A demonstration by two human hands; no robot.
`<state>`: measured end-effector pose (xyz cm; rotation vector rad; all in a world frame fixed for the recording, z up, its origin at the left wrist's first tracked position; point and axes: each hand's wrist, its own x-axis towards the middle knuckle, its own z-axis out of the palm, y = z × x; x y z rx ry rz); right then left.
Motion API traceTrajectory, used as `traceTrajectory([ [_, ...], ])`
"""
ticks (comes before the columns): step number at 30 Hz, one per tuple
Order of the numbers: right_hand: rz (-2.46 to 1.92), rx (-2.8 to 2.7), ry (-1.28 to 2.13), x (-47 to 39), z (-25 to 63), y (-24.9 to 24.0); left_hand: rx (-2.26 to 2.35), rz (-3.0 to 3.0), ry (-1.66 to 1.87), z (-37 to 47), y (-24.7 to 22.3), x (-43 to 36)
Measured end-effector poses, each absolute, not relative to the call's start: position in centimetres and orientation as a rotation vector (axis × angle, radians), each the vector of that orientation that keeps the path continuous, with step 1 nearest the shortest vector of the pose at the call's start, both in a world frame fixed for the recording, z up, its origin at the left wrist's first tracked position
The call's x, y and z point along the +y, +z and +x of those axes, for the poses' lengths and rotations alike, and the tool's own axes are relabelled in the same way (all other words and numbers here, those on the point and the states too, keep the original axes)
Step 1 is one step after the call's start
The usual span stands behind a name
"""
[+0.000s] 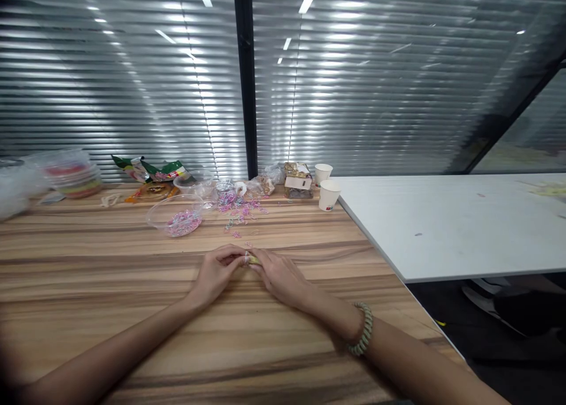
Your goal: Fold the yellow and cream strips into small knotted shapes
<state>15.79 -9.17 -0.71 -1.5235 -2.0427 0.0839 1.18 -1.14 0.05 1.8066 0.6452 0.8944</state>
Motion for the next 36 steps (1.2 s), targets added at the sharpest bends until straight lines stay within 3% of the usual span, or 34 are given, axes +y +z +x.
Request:
traceTrajectory([
  [10, -1.561, -2.176, -0.217, -8.8, 16.8, -1.5, 0.679, 1.621, 0.815, 1.5, -0.1, -1.0],
  [36, -1.58, -2.113, -0.286, -9.1, 16.7, -1.0, 0.606, 1.817, 0.763, 1.6, -0.4, -1.1],
])
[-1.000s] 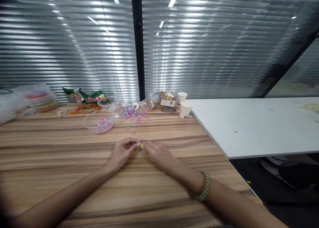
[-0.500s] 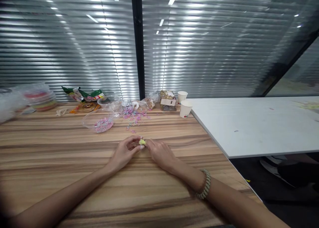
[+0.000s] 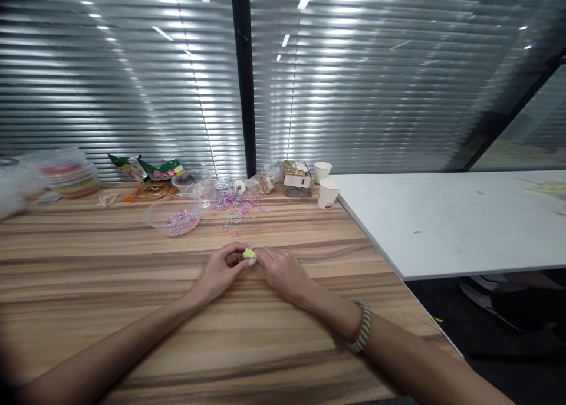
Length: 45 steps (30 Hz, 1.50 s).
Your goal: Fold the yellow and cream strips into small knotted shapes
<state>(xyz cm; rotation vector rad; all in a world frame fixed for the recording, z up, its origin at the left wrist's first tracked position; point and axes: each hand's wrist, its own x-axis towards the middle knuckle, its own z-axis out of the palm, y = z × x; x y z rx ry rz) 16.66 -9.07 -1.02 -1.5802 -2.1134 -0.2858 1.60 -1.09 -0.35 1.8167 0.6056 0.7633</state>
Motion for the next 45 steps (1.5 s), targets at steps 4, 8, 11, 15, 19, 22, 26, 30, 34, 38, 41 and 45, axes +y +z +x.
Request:
traceTrajectory([
  [4, -1.583, -2.06, -0.267, -9.1, 16.7, -1.1, 0.637, 1.865, 0.767, 1.7, -0.2, -1.1],
  [8, -1.581, -1.991, -0.18, -8.9, 16.9, -1.3, 0.582, 1.987, 0.739, 1.7, 0.5, -1.2],
  [11, -1.612, -1.881, -0.102, -8.7, 17.1, -1.4, 0.53, 2.083, 0.733, 1.6, 1.1, -1.5],
  [15, -1.642, -1.769, 0.007, -8.6, 17.2, -1.1, 0.511, 2.188, 0.826, 1.3, 1.8, -2.1],
  [19, -1.669, -1.71, 0.088, -8.7, 17.1, -0.8, 0.287, 2.262, 0.991, 1.0, 1.9, -2.5],
  [22, -1.682, -1.727, 0.096, -8.8, 17.0, -0.8, 0.132, 2.237, 1.008, 0.8, 1.9, -2.7],
  [26, -1.69, -1.744, 0.07, -8.9, 17.1, -0.9, 0.198, 2.081, 0.868, 0.8, 2.0, -2.4],
  [30, -1.669, -1.777, 0.011, -9.0, 17.0, -1.0, 0.381, 1.82, 0.709, 1.1, 1.9, -1.8],
  [34, -1.575, -1.903, -0.148, -9.3, 16.8, -1.1, 0.417, 1.504, 0.512, 1.6, 1.5, -1.6],
  [38, -1.413, -2.057, -0.32, -9.3, 16.8, -1.2, 0.504, 1.224, 0.401, 1.8, 1.4, -1.6],
  [41, -1.336, -2.112, -0.363, -9.1, 16.9, -1.0, 0.528, 1.152, 0.434, 1.8, 1.4, -1.5],
  [45, -1.384, -2.178, -0.463, -8.8, 17.1, -0.7, 0.559, 1.15, 0.541, 2.0, 1.1, -1.4],
])
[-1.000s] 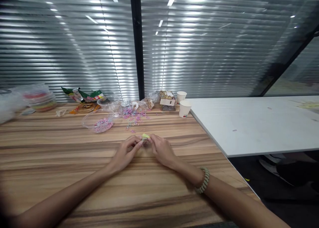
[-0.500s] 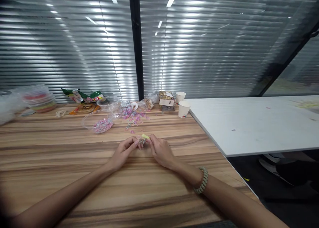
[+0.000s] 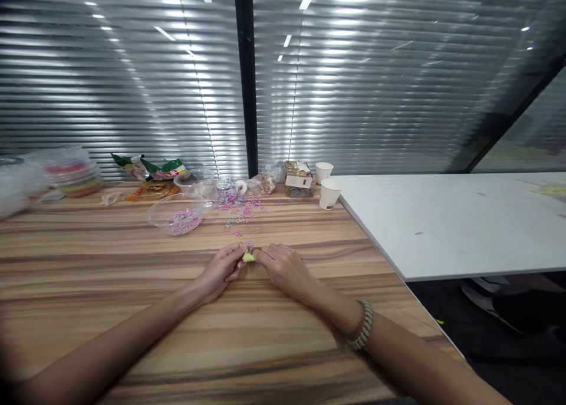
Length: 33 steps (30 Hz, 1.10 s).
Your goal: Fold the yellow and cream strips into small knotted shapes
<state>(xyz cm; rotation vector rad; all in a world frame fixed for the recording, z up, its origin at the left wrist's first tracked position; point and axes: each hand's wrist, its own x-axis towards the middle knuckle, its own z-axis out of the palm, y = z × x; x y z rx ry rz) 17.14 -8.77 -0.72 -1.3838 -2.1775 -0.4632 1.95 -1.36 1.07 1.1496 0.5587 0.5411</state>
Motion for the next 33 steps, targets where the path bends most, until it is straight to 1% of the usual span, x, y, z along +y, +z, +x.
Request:
traceTrajectory([
  [4, -1.475, -2.244, -0.546, -8.8, 17.29, -0.49, 0.643, 1.208, 0.627, 2.1, 0.62, -1.3],
  [8, -1.573, -2.263, -0.543, -8.98, 17.21, -0.45, 0.685, 1.342, 0.639, 2.06, 0.3, -1.4],
  [13, -1.64, -2.231, -0.5, -9.14, 17.06, -0.64, 0.589, 1.534, 0.671, 1.93, 0.34, -1.69],
  [21, -1.526, -2.165, -0.432, -8.99, 17.22, -0.95, 0.571, 1.635, 0.721, 1.84, 0.73, -1.88],
  [28, -1.508, -2.161, -0.432, -8.86, 17.35, -0.88, 0.572, 1.609, 0.784, 1.68, 0.81, -1.83],
  [33, -1.382, -2.261, -0.418, -9.15, 16.94, -0.71, 0.61, 1.462, 0.812, 1.69, 0.92, -1.52],
])
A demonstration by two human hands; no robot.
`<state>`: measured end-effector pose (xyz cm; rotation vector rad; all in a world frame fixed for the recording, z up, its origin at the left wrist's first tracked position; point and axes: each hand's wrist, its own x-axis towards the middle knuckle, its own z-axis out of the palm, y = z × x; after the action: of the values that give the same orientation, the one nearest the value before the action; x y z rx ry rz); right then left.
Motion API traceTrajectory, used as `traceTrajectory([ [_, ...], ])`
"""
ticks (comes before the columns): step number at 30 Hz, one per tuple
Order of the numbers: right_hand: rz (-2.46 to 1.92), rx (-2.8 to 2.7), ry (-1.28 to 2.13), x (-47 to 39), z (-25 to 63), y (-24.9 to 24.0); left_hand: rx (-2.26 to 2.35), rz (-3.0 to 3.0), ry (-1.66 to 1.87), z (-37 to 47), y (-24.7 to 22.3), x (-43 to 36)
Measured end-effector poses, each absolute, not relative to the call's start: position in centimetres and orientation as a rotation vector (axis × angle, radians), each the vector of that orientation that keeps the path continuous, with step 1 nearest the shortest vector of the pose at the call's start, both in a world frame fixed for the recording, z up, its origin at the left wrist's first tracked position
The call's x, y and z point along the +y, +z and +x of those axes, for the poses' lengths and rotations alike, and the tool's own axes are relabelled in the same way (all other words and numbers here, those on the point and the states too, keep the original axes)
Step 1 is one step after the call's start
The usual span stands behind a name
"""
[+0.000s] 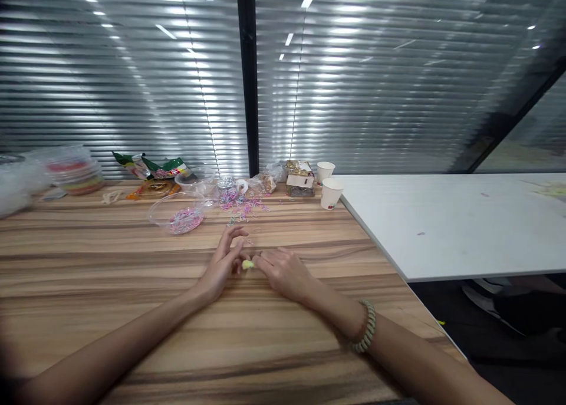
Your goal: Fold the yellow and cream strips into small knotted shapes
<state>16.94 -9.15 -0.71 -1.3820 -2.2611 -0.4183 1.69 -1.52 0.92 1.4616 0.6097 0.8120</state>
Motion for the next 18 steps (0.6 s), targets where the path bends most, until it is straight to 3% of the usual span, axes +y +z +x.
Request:
traceTrajectory([
  [18, -1.542, -2.09, -0.315, -9.1, 16.7, -0.7, 0.528, 1.587, 0.784, 1.8, -0.1, -1.0],
])
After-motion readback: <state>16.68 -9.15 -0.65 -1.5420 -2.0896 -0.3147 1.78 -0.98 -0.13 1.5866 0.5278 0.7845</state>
